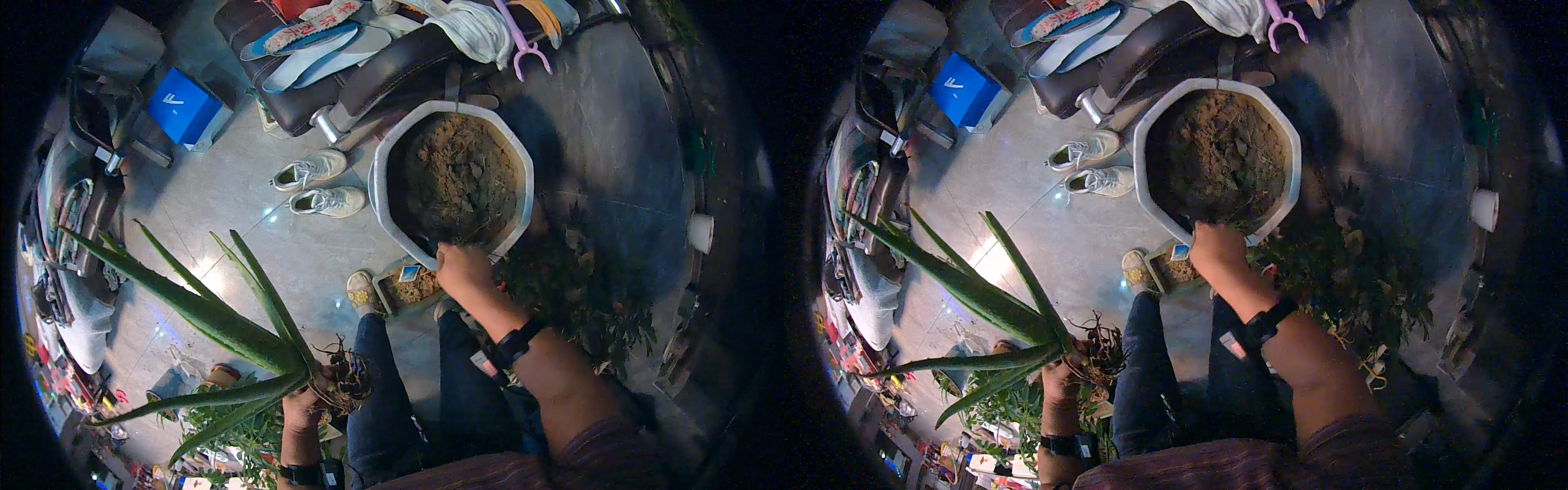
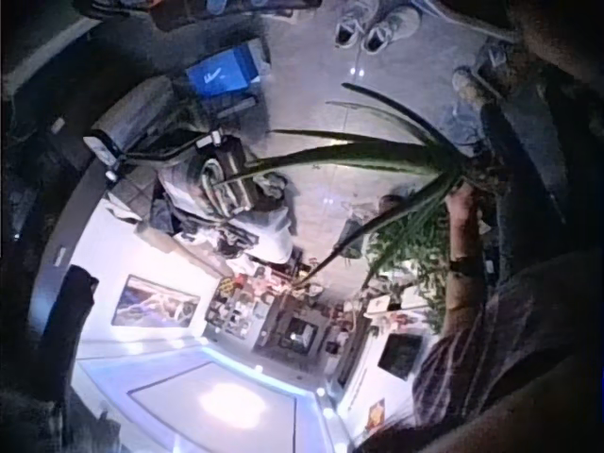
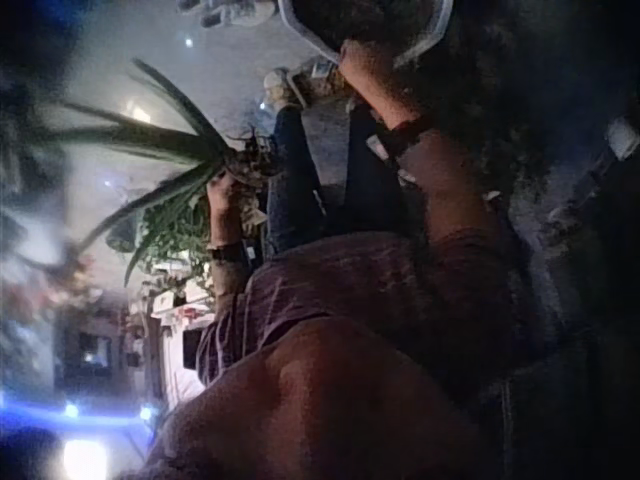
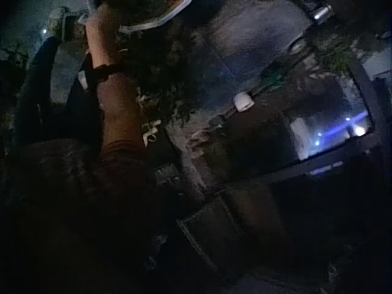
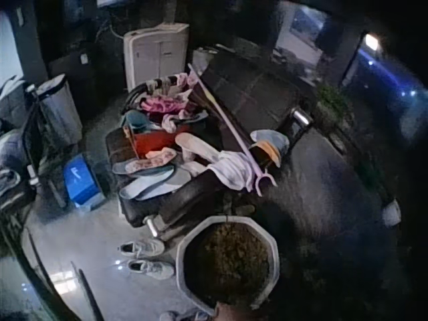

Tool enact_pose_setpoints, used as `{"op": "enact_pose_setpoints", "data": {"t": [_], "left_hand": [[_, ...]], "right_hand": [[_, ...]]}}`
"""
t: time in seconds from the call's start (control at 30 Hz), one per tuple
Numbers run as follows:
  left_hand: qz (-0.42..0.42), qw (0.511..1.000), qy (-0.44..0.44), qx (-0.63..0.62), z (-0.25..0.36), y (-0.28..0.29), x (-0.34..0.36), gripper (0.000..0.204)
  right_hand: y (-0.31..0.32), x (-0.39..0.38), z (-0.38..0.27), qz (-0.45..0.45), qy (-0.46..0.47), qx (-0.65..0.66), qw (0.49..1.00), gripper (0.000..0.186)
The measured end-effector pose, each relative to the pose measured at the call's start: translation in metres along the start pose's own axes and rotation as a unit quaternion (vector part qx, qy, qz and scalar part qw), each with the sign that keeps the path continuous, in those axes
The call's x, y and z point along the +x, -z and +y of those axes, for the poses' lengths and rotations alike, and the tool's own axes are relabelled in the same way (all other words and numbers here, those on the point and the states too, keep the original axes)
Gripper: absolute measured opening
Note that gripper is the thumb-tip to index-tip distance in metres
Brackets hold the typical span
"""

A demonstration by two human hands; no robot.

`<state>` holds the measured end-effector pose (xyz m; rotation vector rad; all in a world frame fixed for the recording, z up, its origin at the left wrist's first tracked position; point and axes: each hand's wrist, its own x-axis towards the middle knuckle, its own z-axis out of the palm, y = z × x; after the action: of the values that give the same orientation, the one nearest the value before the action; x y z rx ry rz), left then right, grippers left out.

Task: The person removes an aloe vera plant from a small pot, places it aside, and then uses a hand trowel to loosen soil in a larger white pot. They then place the aloe vera plant into the larger pot and adjust its position.

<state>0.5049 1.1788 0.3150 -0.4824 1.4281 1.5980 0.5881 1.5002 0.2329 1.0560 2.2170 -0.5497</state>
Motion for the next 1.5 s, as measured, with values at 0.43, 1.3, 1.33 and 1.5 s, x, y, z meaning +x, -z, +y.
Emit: {"op": "enact_pose_setpoints", "data": {"t": [0.43,1.3,1.33,1.5], "left_hand": [[-0.012,0.999,0.012,-0.028,0.012,0.017,0.022,0.029],[-0.028,0.999,-0.031,0.013,-0.027,-0.011,-0.014,0.019],[-0.016,0.999,-0.026,0.009,-0.027,-0.006,-0.013,0.02],[0.003,1.0,-0.03,-0.004,-0.02,0.012,-0.006,0.027]], "right_hand": [[-0.058,0.006,0.021,0.15,0.013,0.01,0.989,0.029],[-0.025,0.001,0.036,0.159,0.026,0.187,0.969,0.031],[-0.021,0.012,0.027,0.135,0.01,0.154,0.979,0.03],[-0.015,0.056,-0.015,0.073,-0.036,0.049,0.996,0.029]]}}
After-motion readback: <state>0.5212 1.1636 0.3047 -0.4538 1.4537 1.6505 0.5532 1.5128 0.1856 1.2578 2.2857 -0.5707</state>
